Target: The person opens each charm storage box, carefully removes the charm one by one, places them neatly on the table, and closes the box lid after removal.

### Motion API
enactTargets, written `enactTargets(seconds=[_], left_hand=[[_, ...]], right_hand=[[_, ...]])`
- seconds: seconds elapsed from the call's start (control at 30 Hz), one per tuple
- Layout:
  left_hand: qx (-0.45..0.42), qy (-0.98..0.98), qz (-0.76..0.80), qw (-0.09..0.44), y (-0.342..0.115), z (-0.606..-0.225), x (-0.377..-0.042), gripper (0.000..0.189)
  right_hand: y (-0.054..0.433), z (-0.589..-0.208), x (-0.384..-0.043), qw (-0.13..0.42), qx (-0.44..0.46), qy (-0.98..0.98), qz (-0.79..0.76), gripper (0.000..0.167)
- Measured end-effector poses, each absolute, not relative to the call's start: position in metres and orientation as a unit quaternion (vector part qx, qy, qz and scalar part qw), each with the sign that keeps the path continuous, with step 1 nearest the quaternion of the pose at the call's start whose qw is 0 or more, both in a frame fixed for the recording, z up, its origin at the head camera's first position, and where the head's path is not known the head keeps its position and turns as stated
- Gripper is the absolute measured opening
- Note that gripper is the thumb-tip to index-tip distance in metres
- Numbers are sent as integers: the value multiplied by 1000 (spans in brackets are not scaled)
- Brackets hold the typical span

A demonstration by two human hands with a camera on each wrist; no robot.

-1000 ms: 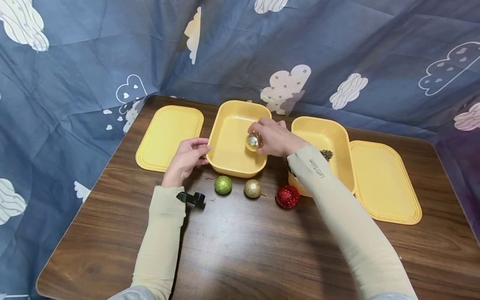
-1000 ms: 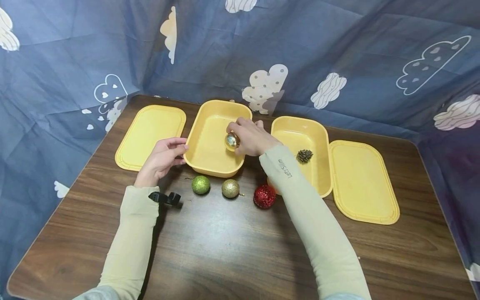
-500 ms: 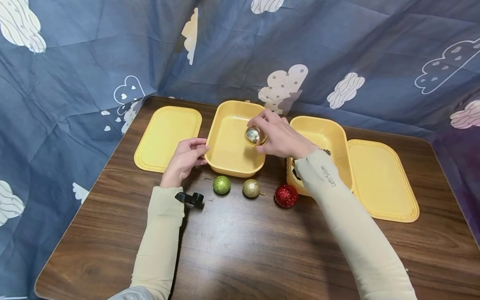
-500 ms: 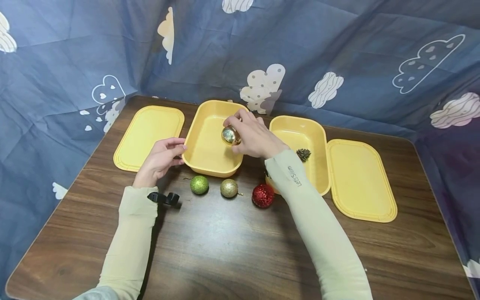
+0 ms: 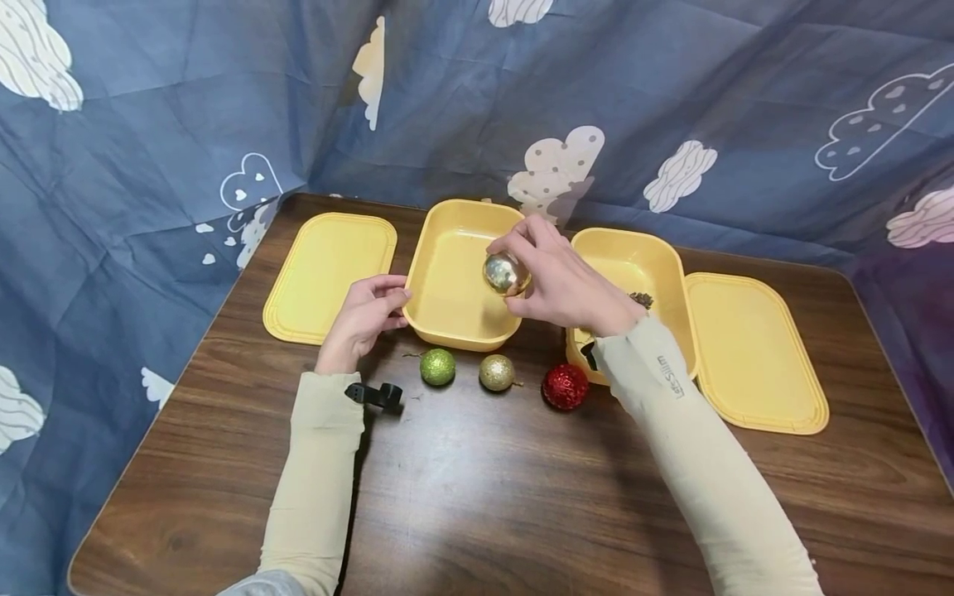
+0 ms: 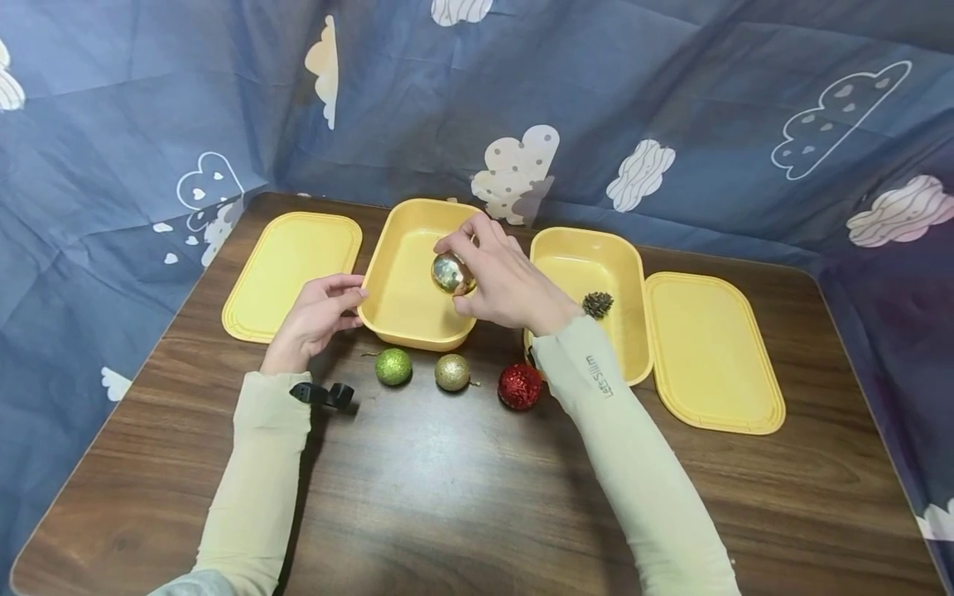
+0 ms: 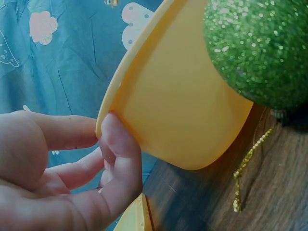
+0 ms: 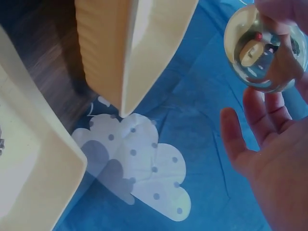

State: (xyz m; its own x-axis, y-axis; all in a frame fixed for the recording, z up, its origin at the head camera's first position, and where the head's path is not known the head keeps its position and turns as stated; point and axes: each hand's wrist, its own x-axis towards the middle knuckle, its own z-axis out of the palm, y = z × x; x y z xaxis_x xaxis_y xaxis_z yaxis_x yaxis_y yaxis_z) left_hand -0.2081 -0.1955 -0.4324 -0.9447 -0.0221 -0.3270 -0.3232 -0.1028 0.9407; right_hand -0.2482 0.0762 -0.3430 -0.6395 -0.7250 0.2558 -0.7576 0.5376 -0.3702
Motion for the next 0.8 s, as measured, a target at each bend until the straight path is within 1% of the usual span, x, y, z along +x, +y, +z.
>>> enactTargets(seconds=[0.4, 0.8], left_hand=[[-133, 657, 735, 103, -193, -433, -209, 39], [-136, 656, 735, 105, -194, -433, -207, 39]], right_hand=[[91, -336, -225, 71, 421, -868, 254, 52], [105, -334, -202, 90, 393, -871, 282, 52]])
